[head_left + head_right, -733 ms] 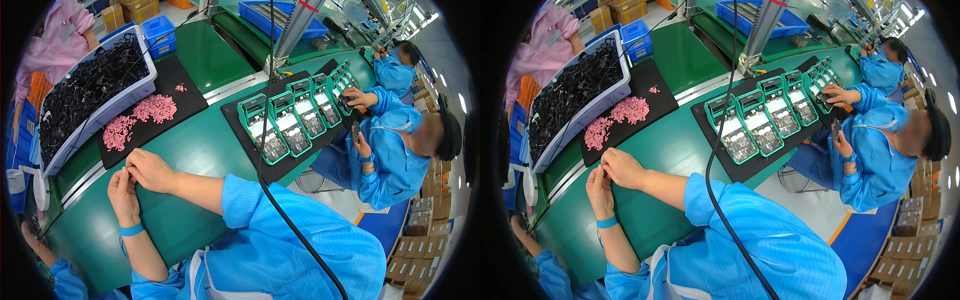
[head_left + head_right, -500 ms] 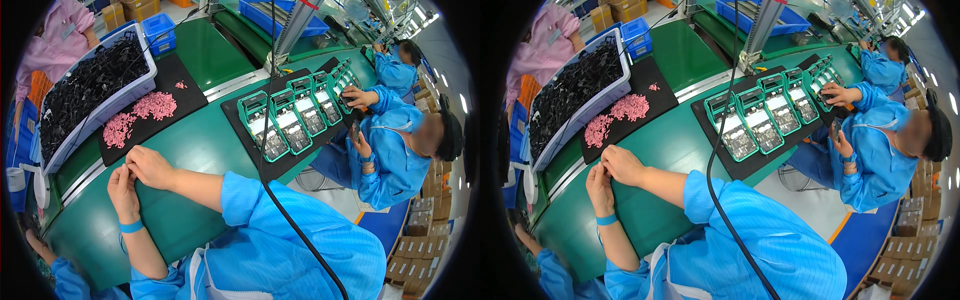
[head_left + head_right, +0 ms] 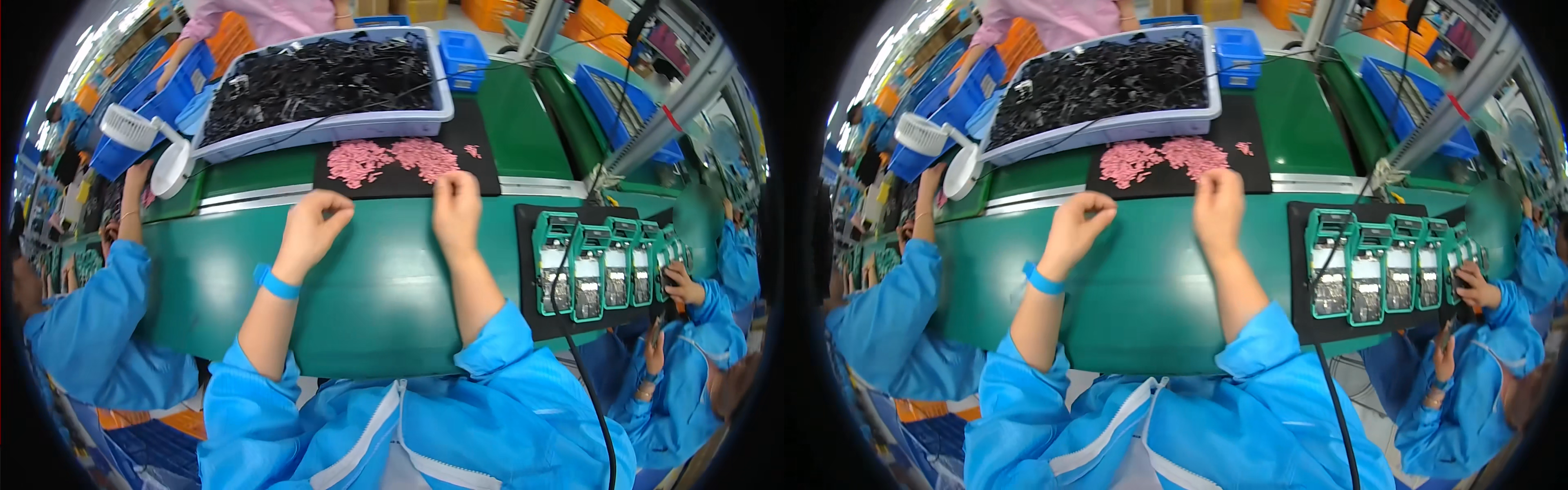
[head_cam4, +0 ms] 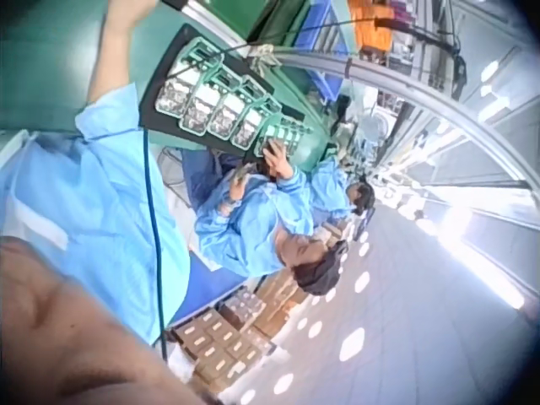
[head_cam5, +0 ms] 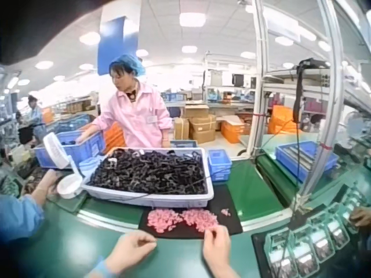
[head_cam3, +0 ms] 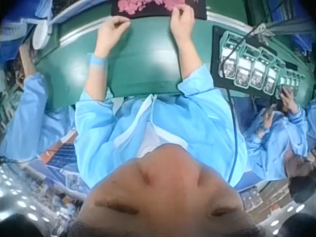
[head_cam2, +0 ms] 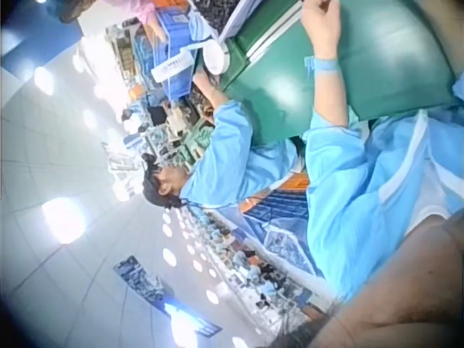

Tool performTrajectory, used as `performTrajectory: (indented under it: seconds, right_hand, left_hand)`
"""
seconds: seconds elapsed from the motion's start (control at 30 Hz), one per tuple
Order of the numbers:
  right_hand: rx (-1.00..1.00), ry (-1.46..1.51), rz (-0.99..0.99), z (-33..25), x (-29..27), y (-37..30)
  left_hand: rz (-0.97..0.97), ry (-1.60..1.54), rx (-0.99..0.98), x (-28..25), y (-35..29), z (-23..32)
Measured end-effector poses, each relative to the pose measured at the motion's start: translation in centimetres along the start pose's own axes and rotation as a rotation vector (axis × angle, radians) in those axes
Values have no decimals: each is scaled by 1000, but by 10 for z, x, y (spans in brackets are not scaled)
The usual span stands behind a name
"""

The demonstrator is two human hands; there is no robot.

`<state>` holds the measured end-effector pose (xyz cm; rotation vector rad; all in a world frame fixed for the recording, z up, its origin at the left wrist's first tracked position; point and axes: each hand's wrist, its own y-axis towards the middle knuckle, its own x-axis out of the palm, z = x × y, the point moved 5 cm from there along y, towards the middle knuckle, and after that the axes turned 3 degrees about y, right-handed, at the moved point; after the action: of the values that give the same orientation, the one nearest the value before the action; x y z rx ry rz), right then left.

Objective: Assembling electronic components on a production line by placing small parts onto circuit boards.

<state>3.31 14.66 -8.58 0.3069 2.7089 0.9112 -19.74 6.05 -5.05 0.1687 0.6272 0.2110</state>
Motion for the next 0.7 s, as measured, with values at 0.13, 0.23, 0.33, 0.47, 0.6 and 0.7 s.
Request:
performTrajectory:
  seconds: [0.13, 0.23, 0.33, 0.47, 0.6, 0.7]
  right_hand:
    - [97, -89, 75, 26, -25, 18]
    - [216, -36, 86, 42, -25, 20]
    - [261, -24, 84, 49, -25, 19]
    - [275, -20, 101, 47, -28, 22]
    - [265, -38, 110, 51, -28, 23]
    - [272, -36, 108, 48, -27, 24]
  left_hand:
    - [87, 398, 296, -12, 46, 48]
    - [56, 535, 422, 27, 75, 49]
    - [-44, 529, 330, 82, 90, 30]
    - [-30, 558, 266, 110, 96, 30]
    - [-8, 572, 238, 118, 103, 30]
    - [-62, 618, 258, 117, 103, 27]
